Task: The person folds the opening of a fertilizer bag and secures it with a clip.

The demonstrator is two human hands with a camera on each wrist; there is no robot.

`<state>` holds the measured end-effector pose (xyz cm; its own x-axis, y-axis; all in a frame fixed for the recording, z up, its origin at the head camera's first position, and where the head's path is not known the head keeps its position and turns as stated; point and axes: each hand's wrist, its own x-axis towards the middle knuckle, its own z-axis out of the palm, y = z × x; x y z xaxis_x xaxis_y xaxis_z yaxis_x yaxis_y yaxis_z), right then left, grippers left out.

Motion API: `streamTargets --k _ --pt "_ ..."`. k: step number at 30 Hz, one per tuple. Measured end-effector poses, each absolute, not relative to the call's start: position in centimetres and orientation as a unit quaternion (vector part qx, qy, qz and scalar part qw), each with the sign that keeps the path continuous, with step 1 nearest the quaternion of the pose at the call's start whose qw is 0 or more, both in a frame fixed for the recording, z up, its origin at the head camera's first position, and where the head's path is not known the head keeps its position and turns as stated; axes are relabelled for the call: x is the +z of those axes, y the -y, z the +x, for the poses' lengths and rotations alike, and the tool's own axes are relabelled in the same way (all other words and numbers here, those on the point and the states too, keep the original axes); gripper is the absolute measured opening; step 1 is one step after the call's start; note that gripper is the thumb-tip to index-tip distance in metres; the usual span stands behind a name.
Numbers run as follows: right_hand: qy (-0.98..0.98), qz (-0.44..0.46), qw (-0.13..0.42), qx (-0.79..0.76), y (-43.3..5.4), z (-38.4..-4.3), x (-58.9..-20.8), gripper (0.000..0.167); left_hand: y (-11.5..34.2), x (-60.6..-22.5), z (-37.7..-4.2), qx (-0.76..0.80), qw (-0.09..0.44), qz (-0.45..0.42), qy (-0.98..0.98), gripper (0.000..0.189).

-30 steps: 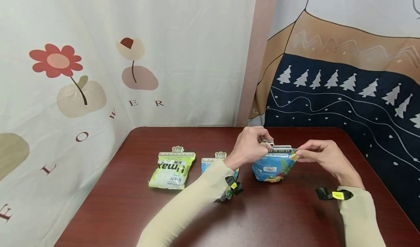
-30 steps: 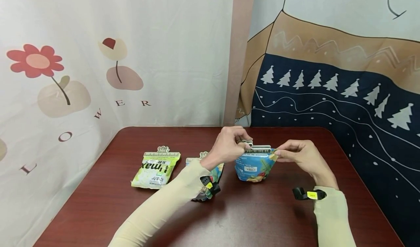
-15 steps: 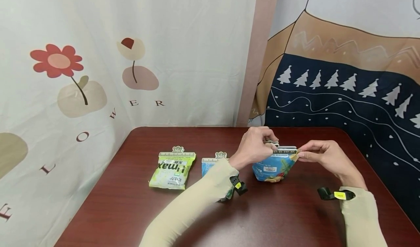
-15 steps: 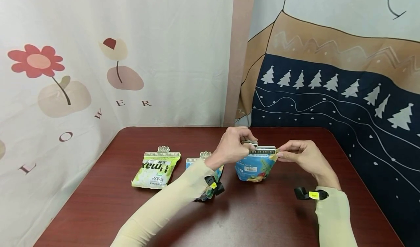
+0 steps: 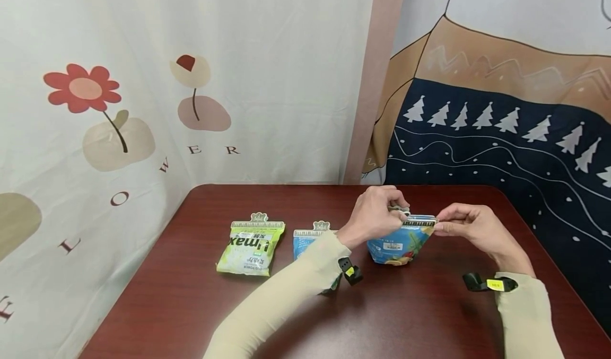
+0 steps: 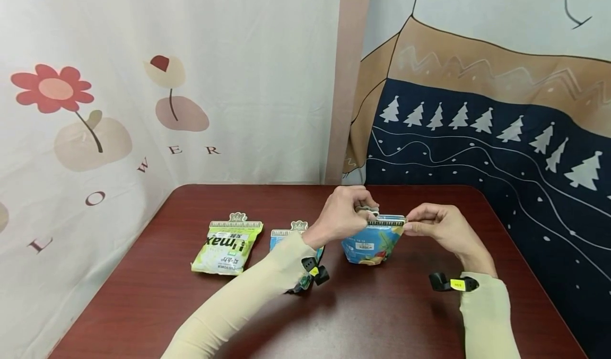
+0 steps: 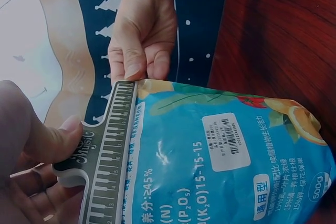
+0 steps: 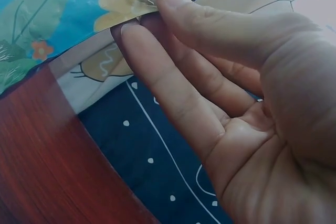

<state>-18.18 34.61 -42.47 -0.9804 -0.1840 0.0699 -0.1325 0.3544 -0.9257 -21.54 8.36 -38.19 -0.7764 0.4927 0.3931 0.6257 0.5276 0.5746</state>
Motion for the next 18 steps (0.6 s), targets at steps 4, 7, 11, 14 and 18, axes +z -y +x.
streamTargets --k 4,7,11,14,18 --pt "-0.829 -0.100 0.019 -0.550 -34.6 -18.0 -42.4 0.031 -8.5 -38.3 -21.4 -0.352 0.097 -0.321 0.874 0.005" --pt "-0.834 -0.102 0.017 -0.542 -34.5 -18.0 -42.3 0.035 -8.6 -38.3 -21.4 -0.345 0.103 -0.324 0.875 0.005" --pt "-0.837 -0.106 0.019 -0.536 -34.3 -18.1 -42.3 0.036 -8.4 -38.3 -21.6 -0.345 0.098 -0.332 0.873 0.005" --pt "-0.847 -0.098 0.024 -0.522 -34.2 -18.1 -42.3 0.037 -8.1 -38.3 -21.8 -0.356 0.078 -0.341 0.867 0.007" --pt "-0.863 -0.086 0.023 -0.497 -33.9 -18.1 -42.2 0.038 -7.3 -38.3 -22.3 -0.385 0.035 -0.355 0.851 0.012"
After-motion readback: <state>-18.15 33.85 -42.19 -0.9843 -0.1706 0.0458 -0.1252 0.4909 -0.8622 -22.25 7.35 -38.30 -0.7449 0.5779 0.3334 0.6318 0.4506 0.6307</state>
